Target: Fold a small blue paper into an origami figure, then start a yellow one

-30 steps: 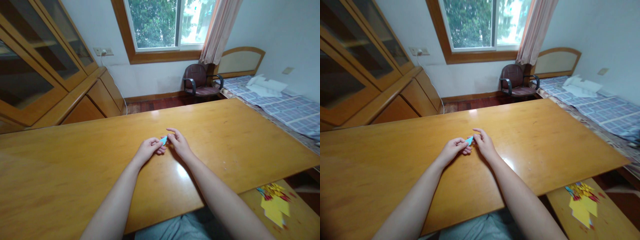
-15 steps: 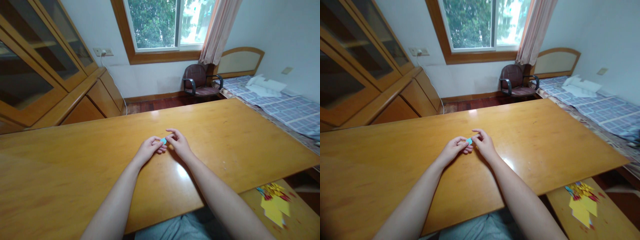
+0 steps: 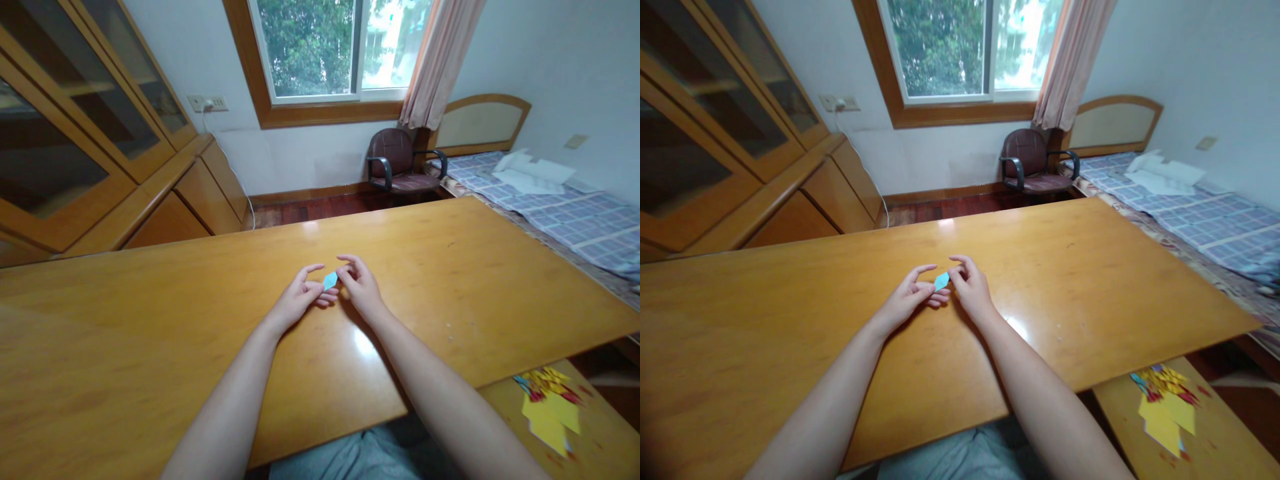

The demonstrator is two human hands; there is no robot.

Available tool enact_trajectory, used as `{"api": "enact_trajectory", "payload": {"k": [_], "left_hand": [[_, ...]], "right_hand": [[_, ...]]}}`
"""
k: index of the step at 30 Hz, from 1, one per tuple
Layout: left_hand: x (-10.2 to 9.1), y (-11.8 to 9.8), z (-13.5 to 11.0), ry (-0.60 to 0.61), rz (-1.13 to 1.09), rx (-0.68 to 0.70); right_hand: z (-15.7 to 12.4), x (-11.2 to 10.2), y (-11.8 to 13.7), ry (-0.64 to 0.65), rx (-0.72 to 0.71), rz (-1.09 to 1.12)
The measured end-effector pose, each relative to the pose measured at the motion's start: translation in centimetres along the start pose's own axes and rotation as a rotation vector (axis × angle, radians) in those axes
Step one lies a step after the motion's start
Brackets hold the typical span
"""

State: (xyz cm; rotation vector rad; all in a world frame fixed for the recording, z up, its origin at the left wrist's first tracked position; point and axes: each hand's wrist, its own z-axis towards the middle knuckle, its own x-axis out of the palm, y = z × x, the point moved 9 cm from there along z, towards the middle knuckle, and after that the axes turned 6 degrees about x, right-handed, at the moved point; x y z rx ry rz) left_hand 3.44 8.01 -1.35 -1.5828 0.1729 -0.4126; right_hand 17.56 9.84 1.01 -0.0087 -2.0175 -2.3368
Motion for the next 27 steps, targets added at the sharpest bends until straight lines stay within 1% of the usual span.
{"api": "enact_trajectory", "payload": {"k": [5,11,17,27], "left_hand": [[0.06,-0.29,-0.12,0.017,-0.015,-0.009],[0.09,-0.67,-0.13,0.007,-0.025,-0.013],[-0.19,-0.07,-0.04,-0.025,0.024,-0.028],[-0.07,0.29,0.02,0.006,0.003,-0.037]], "right_hand": [[0.15,0.14,-0.20,0.019,-0.034,-0.033],[0.24,0.32,-0.35,0.033,-0.039,-0.035],[0.03,0.52,0.10,0.045,-0.056,-0.059],[-0.12,0.09,0.28,0.010,-0.068,-0.047]]}}
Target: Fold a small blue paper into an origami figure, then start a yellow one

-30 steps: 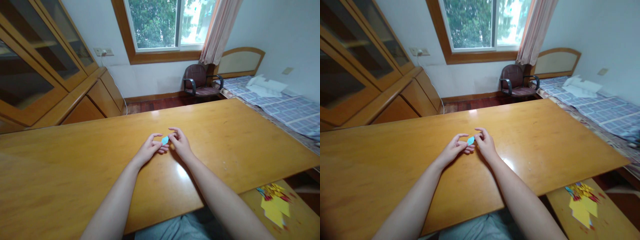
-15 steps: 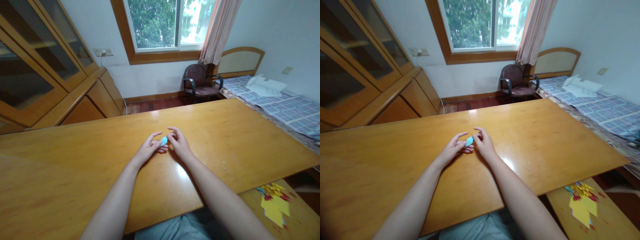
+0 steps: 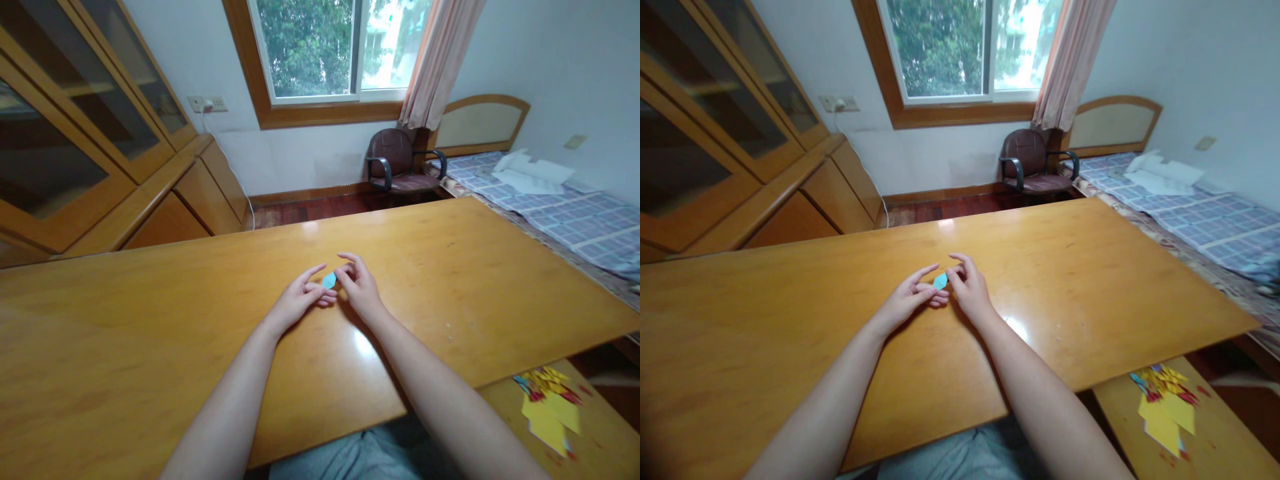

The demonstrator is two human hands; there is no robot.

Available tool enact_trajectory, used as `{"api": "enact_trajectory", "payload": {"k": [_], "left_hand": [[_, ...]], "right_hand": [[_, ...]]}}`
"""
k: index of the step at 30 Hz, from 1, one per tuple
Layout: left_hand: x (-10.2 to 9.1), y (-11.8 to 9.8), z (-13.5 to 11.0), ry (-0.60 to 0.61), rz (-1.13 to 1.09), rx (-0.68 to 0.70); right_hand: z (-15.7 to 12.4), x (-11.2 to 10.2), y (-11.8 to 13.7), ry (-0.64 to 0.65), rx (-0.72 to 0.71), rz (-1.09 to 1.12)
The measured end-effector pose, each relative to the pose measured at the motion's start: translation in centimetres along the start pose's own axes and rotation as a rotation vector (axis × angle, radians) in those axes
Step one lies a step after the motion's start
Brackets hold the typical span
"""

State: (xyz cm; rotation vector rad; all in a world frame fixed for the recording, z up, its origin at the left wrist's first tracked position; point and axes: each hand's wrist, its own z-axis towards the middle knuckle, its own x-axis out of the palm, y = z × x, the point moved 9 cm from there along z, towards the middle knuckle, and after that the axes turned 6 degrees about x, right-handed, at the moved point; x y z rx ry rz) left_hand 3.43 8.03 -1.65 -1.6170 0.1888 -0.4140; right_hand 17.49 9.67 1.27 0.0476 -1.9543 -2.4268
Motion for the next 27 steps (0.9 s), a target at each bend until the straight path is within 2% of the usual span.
{"api": "enact_trajectory", "payload": {"k": [19,27], "left_hand": [[0.19,0.04,0.18,0.009,-0.029,0.043],[-0.60,-0.70,0.22,-0.119,0.005,0.064]], "right_hand": [[0.02,-0.33,-0.07,-0.034,0.014,-0.011],[0.26,-0.50,-0.09,-0.035,-0.017,-0.030]]}}
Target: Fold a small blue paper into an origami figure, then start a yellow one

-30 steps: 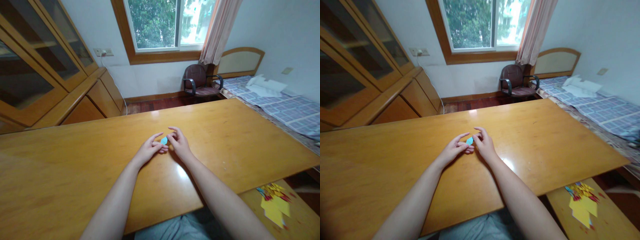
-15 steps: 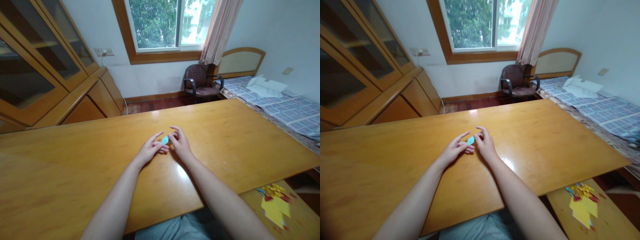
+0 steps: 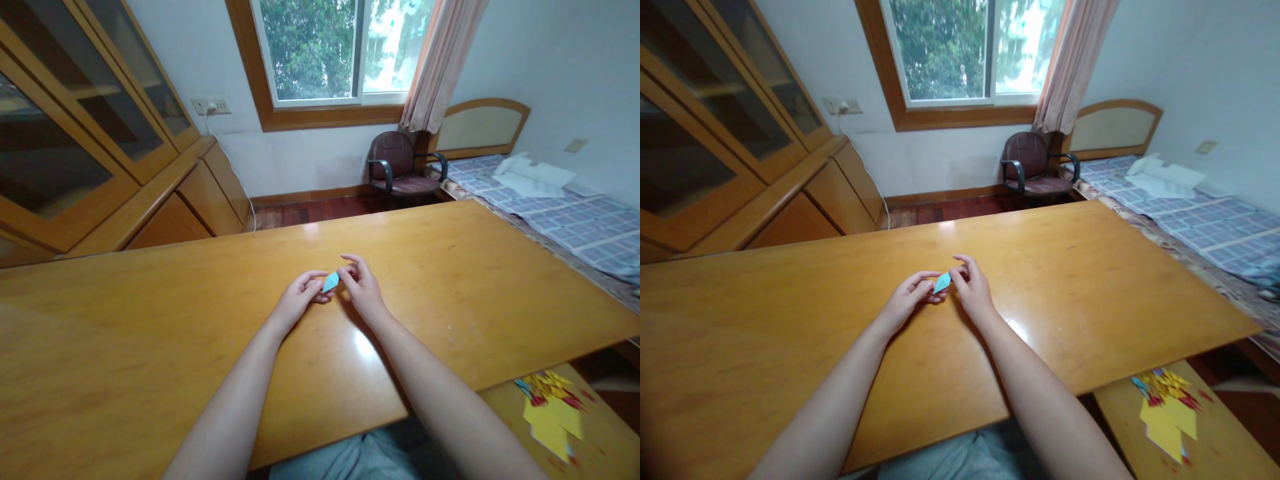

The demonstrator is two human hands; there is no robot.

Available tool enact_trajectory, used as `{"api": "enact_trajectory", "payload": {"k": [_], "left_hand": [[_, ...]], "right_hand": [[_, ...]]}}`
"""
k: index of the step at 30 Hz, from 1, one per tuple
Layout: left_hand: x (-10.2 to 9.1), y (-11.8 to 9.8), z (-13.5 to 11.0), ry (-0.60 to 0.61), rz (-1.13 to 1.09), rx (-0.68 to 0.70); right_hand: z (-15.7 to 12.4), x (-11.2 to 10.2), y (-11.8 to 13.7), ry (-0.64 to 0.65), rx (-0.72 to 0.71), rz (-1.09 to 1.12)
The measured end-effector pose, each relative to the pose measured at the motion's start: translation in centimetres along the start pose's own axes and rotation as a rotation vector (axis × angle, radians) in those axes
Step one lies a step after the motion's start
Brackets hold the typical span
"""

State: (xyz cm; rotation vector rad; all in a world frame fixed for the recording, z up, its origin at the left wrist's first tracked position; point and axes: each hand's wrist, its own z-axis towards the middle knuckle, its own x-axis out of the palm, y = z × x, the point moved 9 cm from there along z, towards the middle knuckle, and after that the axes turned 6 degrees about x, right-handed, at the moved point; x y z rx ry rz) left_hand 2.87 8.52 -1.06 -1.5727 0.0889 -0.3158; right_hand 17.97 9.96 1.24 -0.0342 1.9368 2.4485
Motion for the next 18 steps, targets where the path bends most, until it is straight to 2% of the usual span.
{"api": "enact_trajectory", "payload": {"k": [6,14,18], "left_hand": [[-0.8,-0.2,0.3,-0.046,0.239,0.067],[-1.0,0.0,0.3,-0.045,0.252,0.076],[-0.9,0.0,0.3,-0.035,0.263,0.075]], "right_hand": [[-0.5,0.8,0.4,0.063,-0.025,-0.067],[0.0,-0.2,-0.3,-0.014,0.019,0.071],[0.0,0.2,-0.7,0.011,0.053,0.092]]}}
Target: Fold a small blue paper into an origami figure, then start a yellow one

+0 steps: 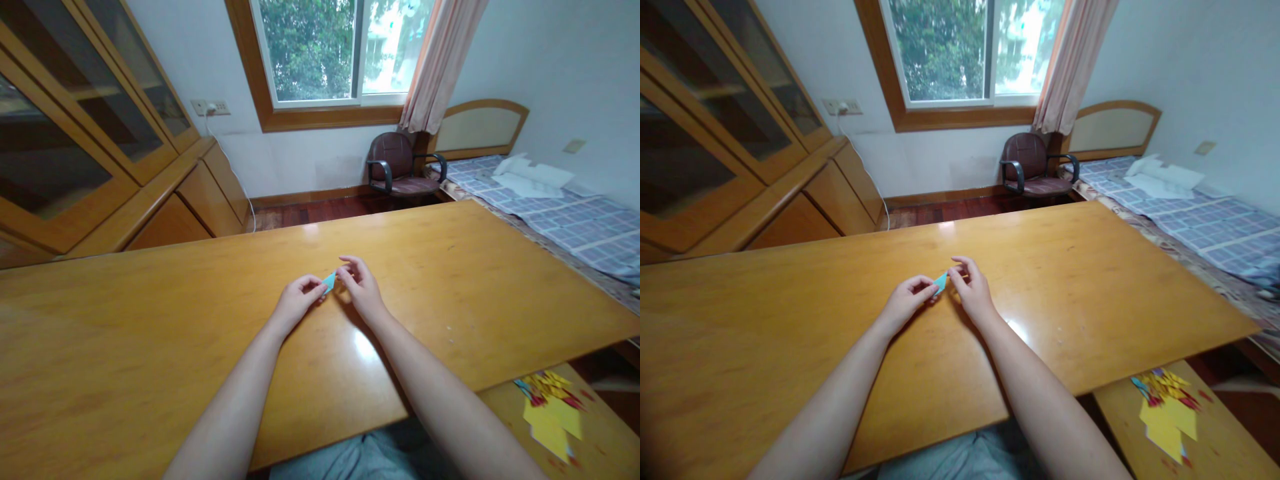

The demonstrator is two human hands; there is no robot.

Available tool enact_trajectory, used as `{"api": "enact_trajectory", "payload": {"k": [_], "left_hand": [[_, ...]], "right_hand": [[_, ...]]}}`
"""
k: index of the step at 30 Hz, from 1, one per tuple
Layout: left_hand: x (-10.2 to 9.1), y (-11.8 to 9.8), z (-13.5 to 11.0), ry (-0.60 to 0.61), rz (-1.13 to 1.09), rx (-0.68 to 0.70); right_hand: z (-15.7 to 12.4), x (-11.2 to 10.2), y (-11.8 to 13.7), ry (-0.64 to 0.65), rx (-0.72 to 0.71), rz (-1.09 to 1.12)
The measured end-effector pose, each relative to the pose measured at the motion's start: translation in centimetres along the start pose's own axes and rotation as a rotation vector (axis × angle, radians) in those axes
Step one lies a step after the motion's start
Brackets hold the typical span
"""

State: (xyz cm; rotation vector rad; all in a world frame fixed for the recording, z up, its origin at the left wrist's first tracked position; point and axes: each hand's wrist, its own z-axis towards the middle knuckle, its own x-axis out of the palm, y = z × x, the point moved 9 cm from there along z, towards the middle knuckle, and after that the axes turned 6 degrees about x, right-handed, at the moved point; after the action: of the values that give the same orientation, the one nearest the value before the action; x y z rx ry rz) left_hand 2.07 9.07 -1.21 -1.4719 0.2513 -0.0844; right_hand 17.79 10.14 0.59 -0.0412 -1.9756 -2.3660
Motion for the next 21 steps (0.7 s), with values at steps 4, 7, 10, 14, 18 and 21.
{"api": "enact_trajectory", "payload": {"k": [4,7,10,14,18,21], "left_hand": [[0.2,-0.3,-0.1,0.012,-0.001,0.002],[0.4,-0.4,-0.1,0.030,-0.012,-0.004],[0.4,-0.2,-0.2,0.039,-0.026,-0.015],[0.6,0.0,-0.2,0.064,-0.035,-0.036],[0.5,0.0,-0.3,0.045,-0.043,-0.049],[0.3,-0.3,-0.2,0.012,-0.047,-0.044]], "right_hand": [[-0.2,0.9,0.0,0.071,0.020,-0.008],[-0.2,0.8,0.2,0.064,0.017,-0.038],[-0.2,0.2,0.5,0.018,-0.001,-0.047],[-0.1,-0.4,0.6,-0.026,0.002,-0.015],[-0.1,-0.5,0.3,-0.037,0.032,0.045],[0.0,-0.2,0.0,-0.021,0.051,0.078]]}}
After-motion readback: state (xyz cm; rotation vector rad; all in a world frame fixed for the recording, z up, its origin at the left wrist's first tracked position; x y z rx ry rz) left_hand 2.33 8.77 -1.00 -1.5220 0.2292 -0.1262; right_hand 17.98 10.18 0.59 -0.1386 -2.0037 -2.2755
